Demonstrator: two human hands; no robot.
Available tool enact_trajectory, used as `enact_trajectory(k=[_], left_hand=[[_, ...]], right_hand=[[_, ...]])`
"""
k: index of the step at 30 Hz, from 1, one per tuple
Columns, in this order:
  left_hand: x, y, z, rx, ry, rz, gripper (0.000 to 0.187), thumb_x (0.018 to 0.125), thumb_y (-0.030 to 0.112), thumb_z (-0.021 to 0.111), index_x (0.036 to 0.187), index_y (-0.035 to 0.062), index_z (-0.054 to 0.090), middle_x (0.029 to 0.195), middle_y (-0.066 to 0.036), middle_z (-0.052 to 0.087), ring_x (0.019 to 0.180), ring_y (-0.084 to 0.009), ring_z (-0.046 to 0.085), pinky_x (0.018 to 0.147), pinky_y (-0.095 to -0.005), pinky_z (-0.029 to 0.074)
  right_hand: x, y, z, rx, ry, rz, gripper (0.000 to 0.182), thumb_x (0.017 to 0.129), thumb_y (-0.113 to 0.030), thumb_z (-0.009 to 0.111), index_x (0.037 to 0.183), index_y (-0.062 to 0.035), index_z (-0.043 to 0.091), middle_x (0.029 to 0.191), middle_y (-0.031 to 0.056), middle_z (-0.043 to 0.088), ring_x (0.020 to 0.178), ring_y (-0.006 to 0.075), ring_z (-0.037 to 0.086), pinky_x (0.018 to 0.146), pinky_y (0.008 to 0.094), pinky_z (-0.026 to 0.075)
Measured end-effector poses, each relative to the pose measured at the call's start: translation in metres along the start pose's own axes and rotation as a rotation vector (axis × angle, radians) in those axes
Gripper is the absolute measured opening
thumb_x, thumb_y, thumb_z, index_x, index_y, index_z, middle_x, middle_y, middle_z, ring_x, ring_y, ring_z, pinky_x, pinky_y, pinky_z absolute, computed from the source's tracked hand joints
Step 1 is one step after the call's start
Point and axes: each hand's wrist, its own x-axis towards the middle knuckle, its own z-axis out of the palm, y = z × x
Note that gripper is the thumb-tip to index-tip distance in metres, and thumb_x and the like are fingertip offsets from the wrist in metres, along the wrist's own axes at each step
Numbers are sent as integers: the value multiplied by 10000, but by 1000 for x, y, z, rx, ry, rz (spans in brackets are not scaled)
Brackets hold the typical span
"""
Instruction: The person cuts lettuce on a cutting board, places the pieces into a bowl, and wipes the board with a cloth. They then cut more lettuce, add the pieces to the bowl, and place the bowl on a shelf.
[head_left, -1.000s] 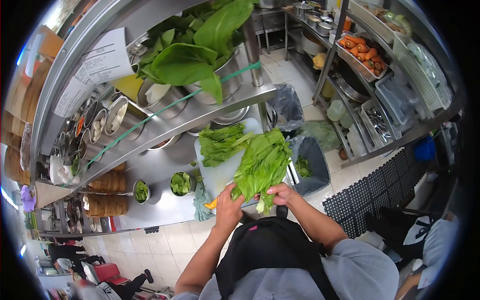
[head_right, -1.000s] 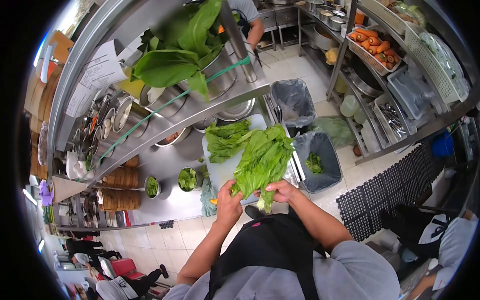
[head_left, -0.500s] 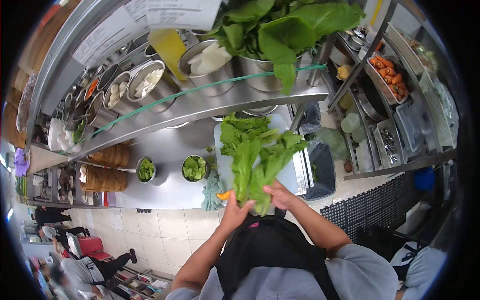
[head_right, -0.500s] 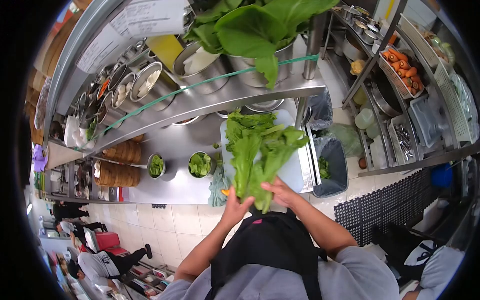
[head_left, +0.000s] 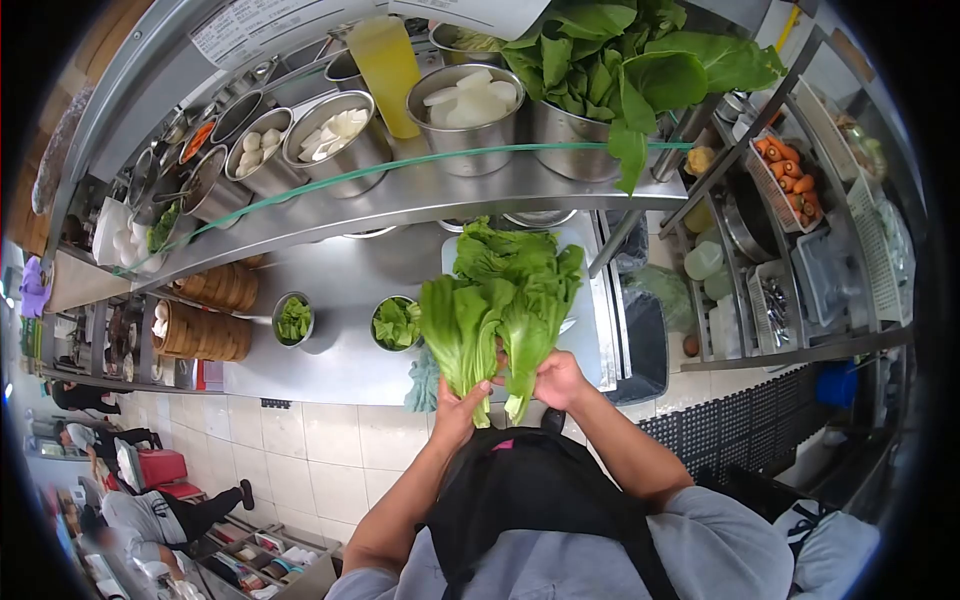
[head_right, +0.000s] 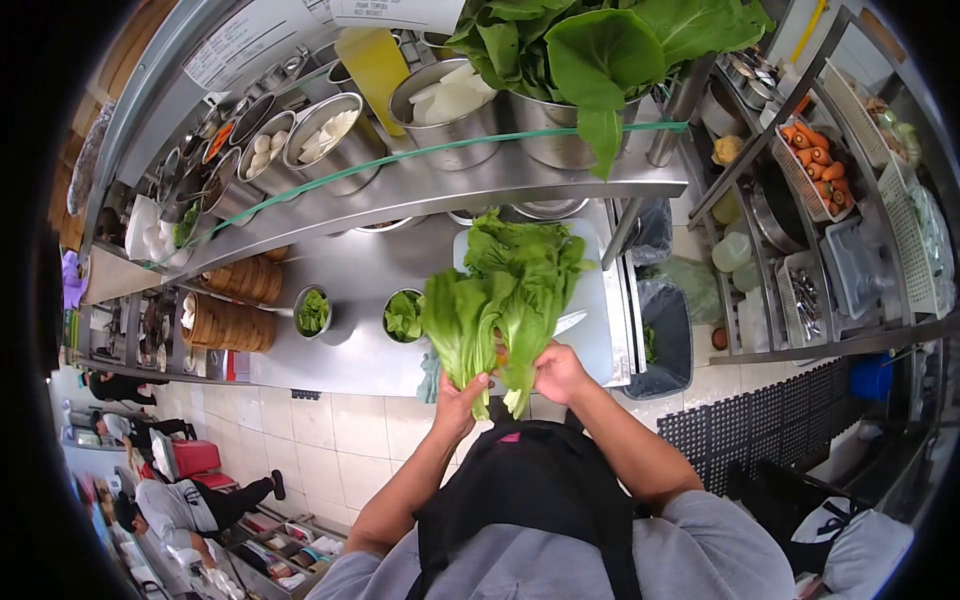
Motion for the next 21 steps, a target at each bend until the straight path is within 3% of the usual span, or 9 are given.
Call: enact_trajectory(k=[2, 3, 5, 7, 10, 16, 18, 20, 21], left_hand=[[0, 2, 0, -17, -7, 29, 527, 976, -10, 698, 1438, 88, 465, 1285, -75, 650, 1112, -174, 655, 915, -359, 569], [-1, 9, 6, -19, -40, 36, 536, 959, -1, 726, 1427, 65, 476, 1276, -82, 658, 1116, -176, 655, 939, -356, 556], [-6, 20, 17, -21, -75, 45, 547, 941, 7, 755, 1417, 41, 487, 1268, -89, 665, 1120, -178, 654, 964, -353, 544], [-10, 26, 29, 363, -113, 87, 582, 903, 11, 790, 1405, -5, 496, 1279, -108, 667, 1145, -186, 649, 992, -352, 529], [-2, 19, 26, 527, -85, 108, 567, 878, 2, 793, 1380, -24, 530, 1269, -115, 675, 1165, -189, 644, 1019, -355, 519], [0, 36, 16, 287, -72, 3, 523, 895, -94, 664, 1399, -23, 542, 1307, -136, 678, 1191, -229, 667, 1048, -368, 511], [-11, 62, 33, -49, -80, 32, 560, 893, -104, 653, 1429, -16, 519, 1347, -140, 666, 1208, -249, 671, 1060, -380, 507], [-10, 71, 29, 35, -146, 40, 583, 916, -36, 680, 1462, -30, 475, 1359, -168, 660, 1229, -303, 663, 1079, -398, 498], [-11, 76, 28, 494, -161, 50, 587, 934, 18, 683, 1469, -39, 448, 1378, -203, 632, 1250, -336, 650, 1054, -422, 517]], right_hand=[[-1, -6, 23, 293, -114, -30, 767, 811, -203, 608, 1527, 13, 437, 1535, 184, 535, 1345, 372, 583, 1216, 544, 389], [-1, -5, 28, 324, -33, -29, 757, 810, -270, 628, 1495, 21, 488, 1510, 185, 568, 1334, 381, 587, 1230, 540, 360], [5, 7, -3, 322, 9, 6, 734, 811, -263, 636, 1473, 27, 512, 1489, 187, 585, 1338, 375, 583, 1222, 532, 370], [6, 12, -10, 321, 49, 41, 710, 812, -257, 644, 1452, 32, 537, 1469, 188, 602, 1342, 368, 579, 1214, 524, 380], [7, 17, -16, 282, -22, 31, 651, 731, -156, 612, 1348, 54, 607, 1391, 210, 639, 1320, 346, 587, 1200, 511, 388], [-9, -4, 1, 207, -61, 78, 694, 755, -108, 581, 1433, 35, 547, 1413, 207, 619, 1329, 378, 573, 1199, 577, 378], [-16, -13, 28, 257, -195, 23, 691, 828, -126, 574, 1502, 0, 494, 1436, 201, 601, 1333, 400, 565, 1185, 625, 381], [-16, -5, 19, 281, -140, 57, 631, 904, -167, 572, 1511, -19, 487, 1455, 183, 589, 1336, 372, 567, 1179, 603, 399], [-15, 1, 13, 303, -87, 95, 573, 980, -208, 571, 1520, -39, 481, 1475, 166, 577, 1339, 344, 570, 1174, 581, 416]])
